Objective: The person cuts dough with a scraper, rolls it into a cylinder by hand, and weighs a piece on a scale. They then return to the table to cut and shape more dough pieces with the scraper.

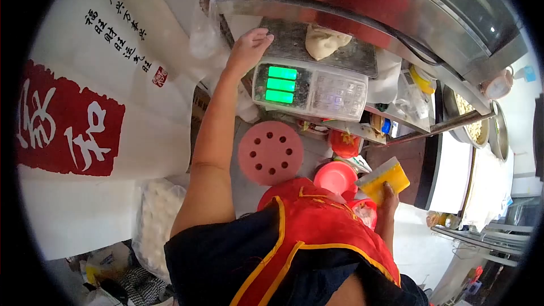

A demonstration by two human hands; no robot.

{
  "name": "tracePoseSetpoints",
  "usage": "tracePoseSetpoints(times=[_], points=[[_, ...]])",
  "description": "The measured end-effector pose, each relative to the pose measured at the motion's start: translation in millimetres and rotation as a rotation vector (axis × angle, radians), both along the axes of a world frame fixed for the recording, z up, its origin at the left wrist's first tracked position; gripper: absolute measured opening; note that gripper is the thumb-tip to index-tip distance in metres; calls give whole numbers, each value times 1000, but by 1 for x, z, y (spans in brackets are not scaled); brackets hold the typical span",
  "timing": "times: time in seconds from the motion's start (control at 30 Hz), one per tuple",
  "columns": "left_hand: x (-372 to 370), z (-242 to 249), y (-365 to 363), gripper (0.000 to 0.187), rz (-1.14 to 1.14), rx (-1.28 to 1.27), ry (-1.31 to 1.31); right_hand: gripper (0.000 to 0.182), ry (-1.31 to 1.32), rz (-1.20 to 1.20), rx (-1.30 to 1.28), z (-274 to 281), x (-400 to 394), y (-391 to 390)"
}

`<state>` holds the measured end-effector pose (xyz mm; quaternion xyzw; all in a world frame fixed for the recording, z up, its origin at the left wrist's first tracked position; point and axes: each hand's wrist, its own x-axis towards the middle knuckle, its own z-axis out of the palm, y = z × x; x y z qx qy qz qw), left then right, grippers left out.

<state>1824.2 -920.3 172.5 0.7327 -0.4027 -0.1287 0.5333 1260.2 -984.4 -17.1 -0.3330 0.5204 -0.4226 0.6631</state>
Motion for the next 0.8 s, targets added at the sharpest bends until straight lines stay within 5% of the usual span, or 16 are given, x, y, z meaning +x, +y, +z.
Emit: tracePoseSetpoints(times=[0.2, 0.4, 0.5, 0.63, 0.7, 0.8], points=[[-12, 12, 3, 37, -36, 65, 3, 39, 75, 36, -48, 8, 13, 0], [-24, 7, -23, 65, -67, 86, -160, 35, 101, -8, -26, 14, 15, 12], [-48, 7, -53, 72, -58, 29, -619, 34, 48, 0, -53, 12, 9, 19], [-88, 21, -112, 69, -534, 110, -373, 32, 154, -38, 6, 13, 4, 26], [-82, -27, -147, 55, -464, 65, -414, 31, 183, -85, -19, 14, -3, 37], [-84, 6, -147, 50, -403, 433, -479, 31, 219, -145, -50, -2, -32, 60]])
